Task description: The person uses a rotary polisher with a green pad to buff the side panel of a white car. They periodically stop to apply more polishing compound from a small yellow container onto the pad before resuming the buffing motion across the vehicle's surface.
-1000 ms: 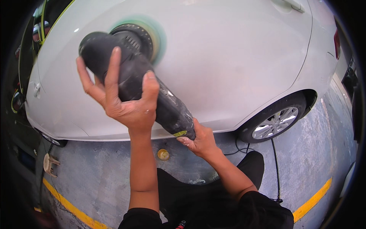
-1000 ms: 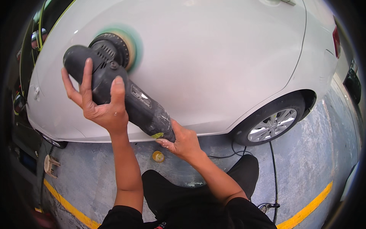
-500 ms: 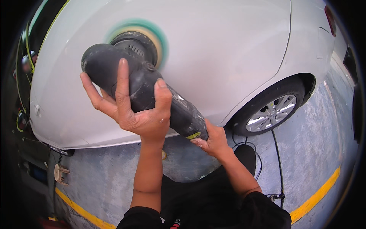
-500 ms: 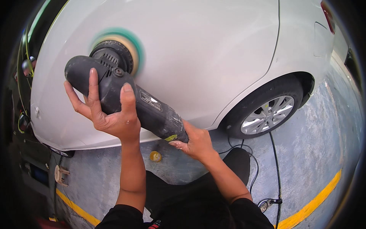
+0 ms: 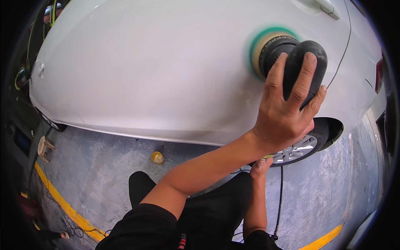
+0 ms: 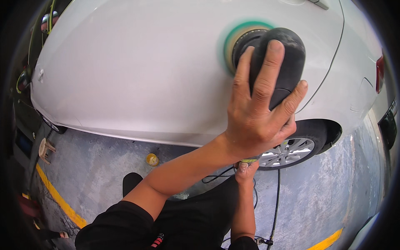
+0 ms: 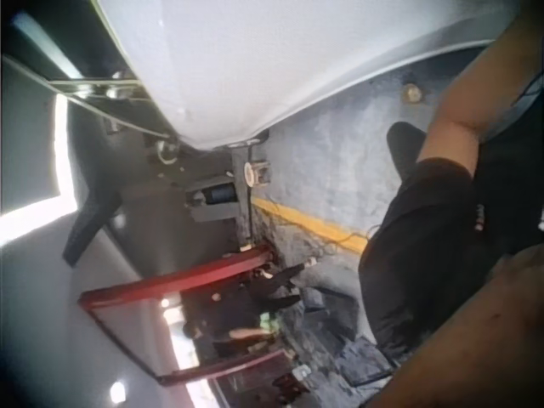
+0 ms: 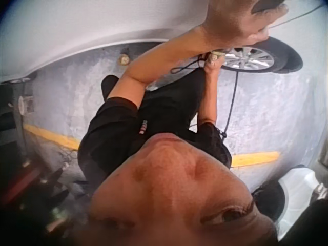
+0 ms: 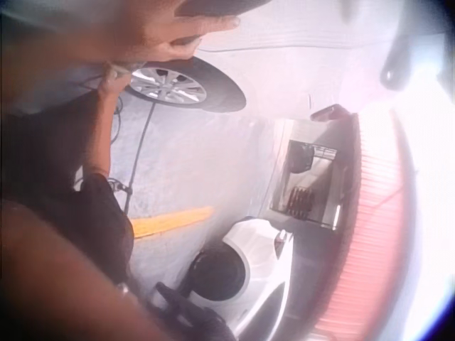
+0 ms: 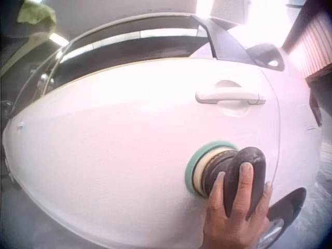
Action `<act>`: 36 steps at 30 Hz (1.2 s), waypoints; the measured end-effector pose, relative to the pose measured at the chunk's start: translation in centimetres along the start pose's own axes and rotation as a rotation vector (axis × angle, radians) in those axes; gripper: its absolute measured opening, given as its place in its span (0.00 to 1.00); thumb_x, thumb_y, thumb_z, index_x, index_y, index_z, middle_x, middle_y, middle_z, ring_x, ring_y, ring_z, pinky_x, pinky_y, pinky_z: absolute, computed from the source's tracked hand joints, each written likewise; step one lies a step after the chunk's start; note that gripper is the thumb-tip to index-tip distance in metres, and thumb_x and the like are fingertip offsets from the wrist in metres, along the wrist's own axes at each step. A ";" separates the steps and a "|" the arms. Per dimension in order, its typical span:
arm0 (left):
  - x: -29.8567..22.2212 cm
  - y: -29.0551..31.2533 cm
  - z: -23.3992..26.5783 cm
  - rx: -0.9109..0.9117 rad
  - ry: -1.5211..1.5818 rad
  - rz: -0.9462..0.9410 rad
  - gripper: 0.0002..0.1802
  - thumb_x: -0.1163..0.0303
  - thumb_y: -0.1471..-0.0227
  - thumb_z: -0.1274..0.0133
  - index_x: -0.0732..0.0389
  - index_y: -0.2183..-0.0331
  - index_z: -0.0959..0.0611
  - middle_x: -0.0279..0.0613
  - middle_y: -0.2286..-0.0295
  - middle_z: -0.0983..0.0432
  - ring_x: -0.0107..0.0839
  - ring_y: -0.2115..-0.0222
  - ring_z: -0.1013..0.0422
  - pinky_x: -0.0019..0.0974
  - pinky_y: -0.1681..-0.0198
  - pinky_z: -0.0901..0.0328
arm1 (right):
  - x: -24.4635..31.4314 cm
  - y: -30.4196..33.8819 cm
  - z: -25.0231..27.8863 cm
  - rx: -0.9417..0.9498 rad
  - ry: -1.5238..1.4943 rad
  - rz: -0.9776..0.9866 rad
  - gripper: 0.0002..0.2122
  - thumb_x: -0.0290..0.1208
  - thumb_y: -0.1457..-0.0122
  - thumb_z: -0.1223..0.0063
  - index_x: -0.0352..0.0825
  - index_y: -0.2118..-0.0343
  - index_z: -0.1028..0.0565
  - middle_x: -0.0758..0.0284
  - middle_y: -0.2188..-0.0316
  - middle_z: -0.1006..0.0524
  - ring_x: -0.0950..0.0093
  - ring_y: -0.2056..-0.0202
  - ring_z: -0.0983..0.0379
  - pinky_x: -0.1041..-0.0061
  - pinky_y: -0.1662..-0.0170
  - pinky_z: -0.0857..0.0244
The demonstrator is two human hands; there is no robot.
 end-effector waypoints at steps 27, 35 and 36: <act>12.0 -2.3 20.3 0.078 -0.166 0.083 0.32 0.71 0.60 0.36 0.58 0.48 0.15 0.61 0.32 0.55 0.64 0.34 0.45 0.55 0.37 0.32 | 2.5 4.1 -20.5 0.483 0.299 0.132 0.35 0.56 0.43 0.34 0.33 0.42 0.29 0.55 0.66 0.17 0.52 0.64 0.17 0.62 0.61 0.24; 14.5 -0.3 24.8 0.036 -0.303 0.244 0.32 0.65 0.56 0.37 0.66 0.47 0.17 0.65 0.32 0.59 0.70 0.34 0.48 0.65 0.37 0.35 | 5.0 3.7 -21.8 0.539 0.480 0.250 0.36 0.59 0.45 0.35 0.34 0.43 0.28 0.54 0.60 0.18 0.48 0.59 0.20 0.59 0.57 0.25; 13.9 -0.2 24.2 0.043 -0.290 0.216 0.32 0.67 0.57 0.38 0.66 0.47 0.17 0.64 0.32 0.58 0.70 0.34 0.46 0.62 0.37 0.34 | 5.0 3.6 -21.4 0.534 0.483 0.273 0.36 0.59 0.45 0.35 0.34 0.43 0.28 0.54 0.60 0.18 0.49 0.59 0.19 0.59 0.57 0.25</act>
Point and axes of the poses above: each hand's wrist, its own y-axis away from the middle knuckle, its own z-axis out of the back of the hand, x = y × z, the point moved 10 cm from there along -y, towards the middle knuckle
